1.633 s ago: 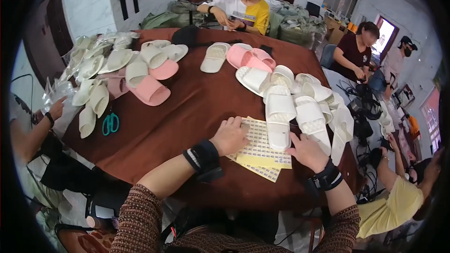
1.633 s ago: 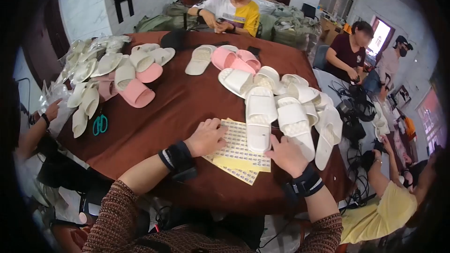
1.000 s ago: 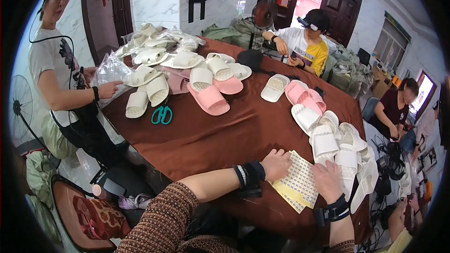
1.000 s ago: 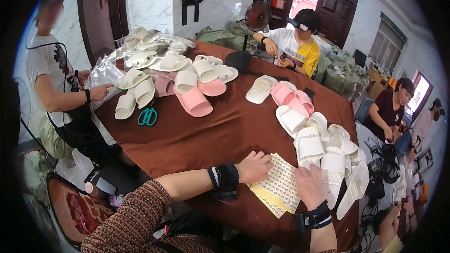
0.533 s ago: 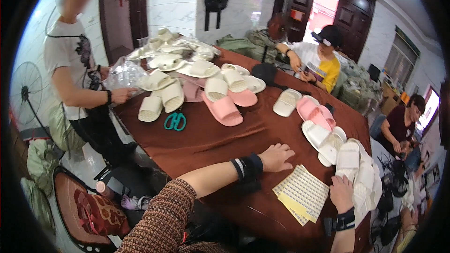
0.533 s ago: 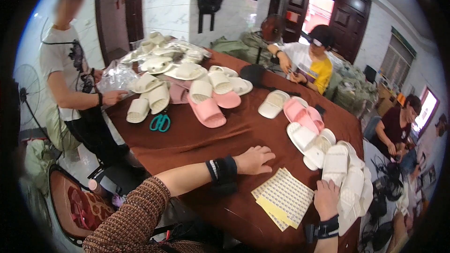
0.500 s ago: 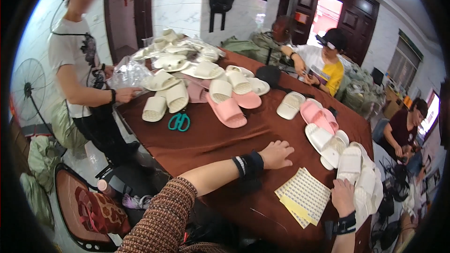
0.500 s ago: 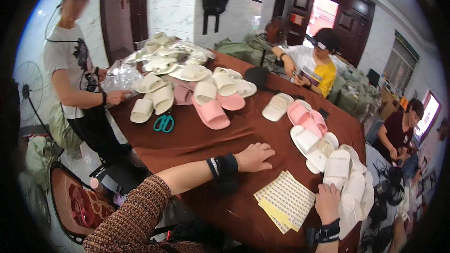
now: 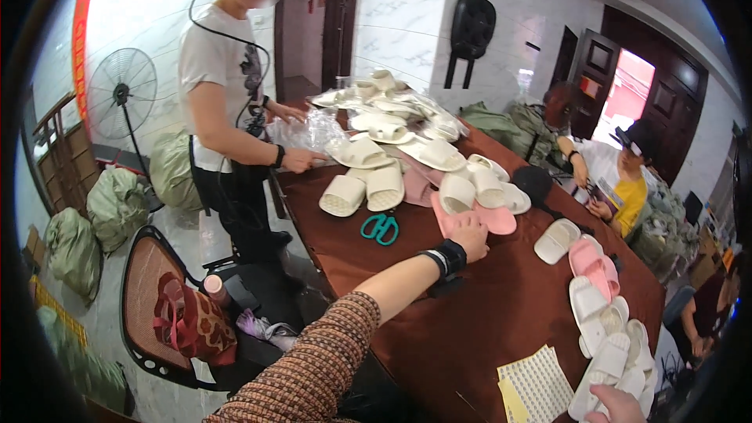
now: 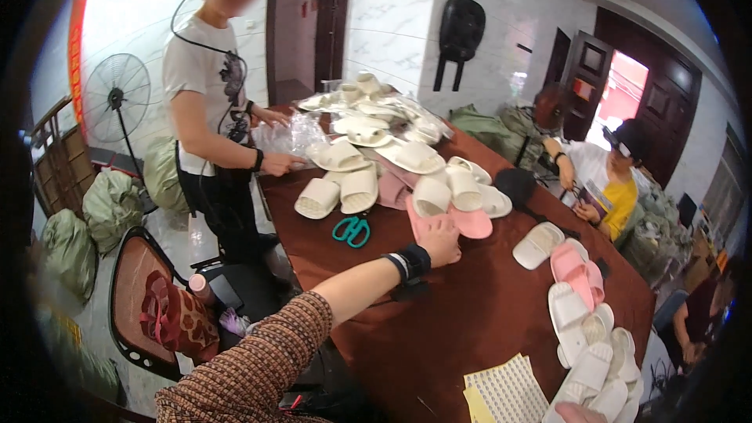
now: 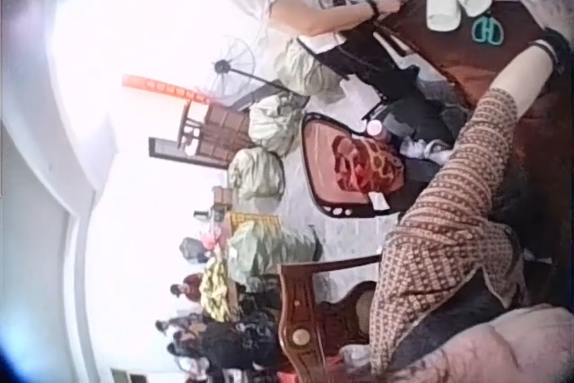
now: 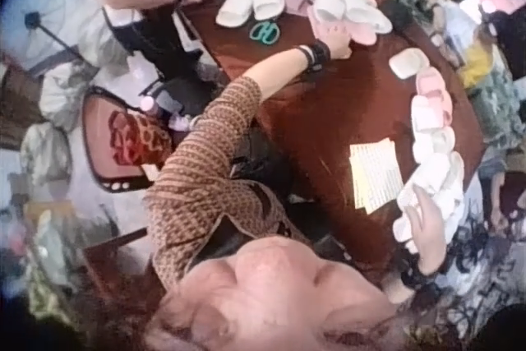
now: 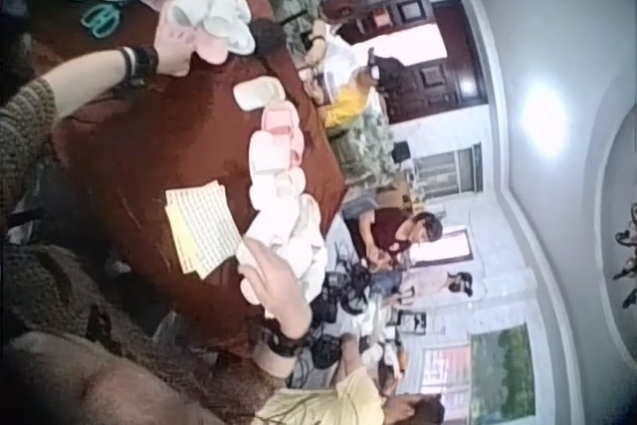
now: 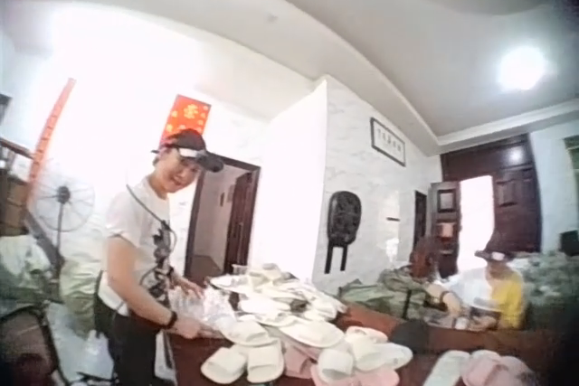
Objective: Apply size labels to white and pink slippers on a workshop table.
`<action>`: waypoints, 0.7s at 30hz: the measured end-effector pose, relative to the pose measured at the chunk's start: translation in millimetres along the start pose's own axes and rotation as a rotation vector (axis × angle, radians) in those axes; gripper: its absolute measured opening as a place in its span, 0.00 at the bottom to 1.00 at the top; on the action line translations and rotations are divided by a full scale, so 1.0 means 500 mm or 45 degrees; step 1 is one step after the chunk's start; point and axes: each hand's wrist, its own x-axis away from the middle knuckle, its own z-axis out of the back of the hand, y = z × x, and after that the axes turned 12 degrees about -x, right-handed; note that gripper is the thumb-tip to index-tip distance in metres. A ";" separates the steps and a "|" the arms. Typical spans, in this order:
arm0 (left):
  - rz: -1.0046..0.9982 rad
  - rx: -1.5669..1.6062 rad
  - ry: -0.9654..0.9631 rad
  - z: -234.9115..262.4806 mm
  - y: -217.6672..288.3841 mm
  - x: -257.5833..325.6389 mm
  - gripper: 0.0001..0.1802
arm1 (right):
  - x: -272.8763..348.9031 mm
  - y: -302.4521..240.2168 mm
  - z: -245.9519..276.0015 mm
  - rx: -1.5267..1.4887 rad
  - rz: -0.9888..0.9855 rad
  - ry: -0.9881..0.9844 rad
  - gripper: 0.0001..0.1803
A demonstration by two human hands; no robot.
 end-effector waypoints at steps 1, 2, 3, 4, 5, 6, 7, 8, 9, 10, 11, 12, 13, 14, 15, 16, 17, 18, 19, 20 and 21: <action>0.025 -0.015 0.007 -0.019 -0.008 0.001 0.32 | 0.007 -0.019 0.017 -0.011 0.081 -0.030 0.22; 0.000 -0.031 0.117 -0.035 -0.019 0.005 0.31 | 0.010 -0.042 0.032 -0.011 0.109 -0.042 0.22; -0.028 -0.050 0.226 -0.049 -0.034 0.011 0.30 | 0.011 -0.065 0.045 -0.005 0.089 -0.023 0.23; -0.029 -0.088 0.351 -0.049 -0.020 0.014 0.29 | 0.012 -0.076 0.054 0.009 0.039 0.007 0.24; -0.018 -0.091 0.353 -0.042 -0.013 0.015 0.29 | 0.008 -0.077 0.057 0.014 0.048 0.001 0.24; 0.003 -0.094 0.316 -0.033 -0.007 0.014 0.29 | 0.004 -0.077 0.059 -0.101 0.111 -0.009 0.25; 0.029 -0.103 0.283 -0.031 -0.010 0.011 0.30 | -0.003 -0.075 0.059 -0.217 0.181 -0.021 0.26; -0.002 -0.110 0.285 -0.031 -0.017 0.012 0.30 | -0.018 -0.063 0.048 -0.233 0.273 -0.024 0.27; 0.013 -0.119 0.288 -0.030 -0.021 0.011 0.30 | -0.038 -0.057 0.036 -0.230 0.288 -0.033 0.27; 0.034 -0.111 0.366 -0.032 -0.025 0.011 0.28 | -0.059 -0.053 0.022 -0.226 0.360 -0.044 0.28; 0.054 -0.103 0.445 -0.035 -0.033 0.010 0.25 | -0.077 -0.054 0.010 -0.222 0.432 -0.054 0.28; 0.058 -0.060 0.358 -0.035 -0.045 0.006 0.25 | -0.092 -0.061 0.002 -0.269 0.423 -0.066 0.28; 0.065 -0.064 0.356 -0.035 -0.050 0.006 0.25 | -0.106 -0.061 -0.004 -0.270 0.427 -0.074 0.28; 0.058 -0.038 0.283 -0.034 -0.053 0.005 0.26 | -0.121 -0.061 -0.009 -0.294 0.546 -0.109 0.27; 0.049 -0.011 0.211 -0.032 -0.057 0.003 0.27 | -0.135 -0.060 -0.015 -0.318 0.665 -0.144 0.25; 0.032 -0.051 0.224 -0.030 -0.062 0.004 0.28 | -0.147 -0.052 -0.028 -0.374 0.777 -0.101 0.23; 0.040 -0.056 0.226 -0.028 -0.063 0.004 0.28 | -0.151 -0.047 -0.034 -0.373 0.785 -0.107 0.23; 0.022 -0.046 0.228 -0.025 -0.059 0.003 0.27 | -0.152 -0.043 -0.038 -0.393 0.829 -0.089 0.24; 0.004 -0.036 0.227 -0.025 -0.057 0.006 0.27 | -0.151 -0.039 -0.042 -0.415 0.871 -0.073 0.27; 0.018 -0.048 0.214 -0.022 -0.050 0.003 0.27 | -0.146 -0.039 -0.047 -0.441 0.862 -0.057 0.28; 0.021 -0.051 0.219 -0.017 -0.041 -0.001 0.27 | -0.140 -0.039 -0.047 -0.439 0.868 -0.058 0.28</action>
